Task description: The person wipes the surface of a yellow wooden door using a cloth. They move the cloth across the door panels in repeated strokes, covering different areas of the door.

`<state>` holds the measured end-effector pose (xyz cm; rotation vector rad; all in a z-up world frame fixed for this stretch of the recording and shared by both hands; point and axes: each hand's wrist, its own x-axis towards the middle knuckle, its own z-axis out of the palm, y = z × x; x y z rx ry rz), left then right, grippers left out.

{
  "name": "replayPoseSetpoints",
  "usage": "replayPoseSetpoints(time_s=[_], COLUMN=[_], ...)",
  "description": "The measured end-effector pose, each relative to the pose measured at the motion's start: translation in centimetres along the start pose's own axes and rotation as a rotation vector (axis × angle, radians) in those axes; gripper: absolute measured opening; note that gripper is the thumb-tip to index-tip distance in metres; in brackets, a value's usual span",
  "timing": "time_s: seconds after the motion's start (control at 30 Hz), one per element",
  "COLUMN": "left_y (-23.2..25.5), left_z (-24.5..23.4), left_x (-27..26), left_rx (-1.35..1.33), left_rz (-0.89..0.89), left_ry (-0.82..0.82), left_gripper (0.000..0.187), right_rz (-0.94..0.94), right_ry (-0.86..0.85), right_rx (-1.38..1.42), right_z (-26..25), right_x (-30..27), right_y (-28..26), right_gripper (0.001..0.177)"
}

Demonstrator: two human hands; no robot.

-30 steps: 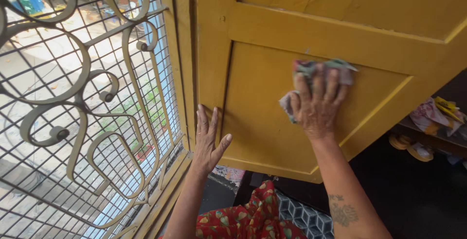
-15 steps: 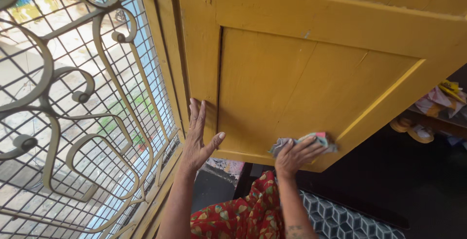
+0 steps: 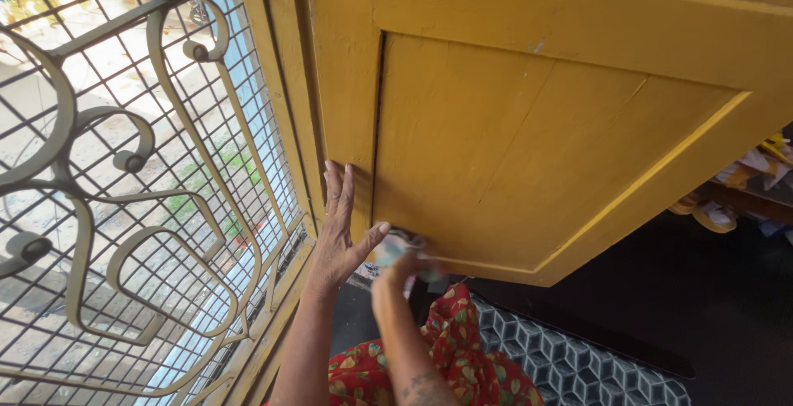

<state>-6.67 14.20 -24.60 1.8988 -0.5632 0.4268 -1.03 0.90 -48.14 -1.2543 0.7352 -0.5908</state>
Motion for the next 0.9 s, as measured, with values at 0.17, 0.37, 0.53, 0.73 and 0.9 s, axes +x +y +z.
replayPoseSetpoints(time_s=[0.17, 0.37, 0.53, 0.73, 0.9], left_y=[-0.2, 0.1, 0.2, 0.0, 0.5], left_z=[0.3, 0.5, 0.6, 1.1, 0.5], left_x=[0.0, -0.1, -0.2, -0.1, -0.1], left_rx=[-0.014, -0.033, -0.043, -0.035, -0.033], left_rz=[0.007, -0.054, -0.021, 0.047, 0.031], left_ry=[0.007, 0.001, 0.018, 0.040, 0.039], left_gripper=[0.108, 0.109, 0.108, 0.109, 0.107], right_rz=[0.343, 0.482, 0.346, -0.025, -0.307], right_ry=[-0.410, -0.358, -0.112, 0.172, 0.363], right_rx=[0.444, 0.630, 0.701, 0.640, 0.433], right_z=[2.1, -6.7, -15.2, -20.8, -18.3], right_x=[-2.9, 1.8, 7.5, 10.7, 8.6], right_y=[-3.8, -8.0, -12.7, -20.6, -29.4], right_gripper=[0.076, 0.073, 0.072, 0.071, 0.087])
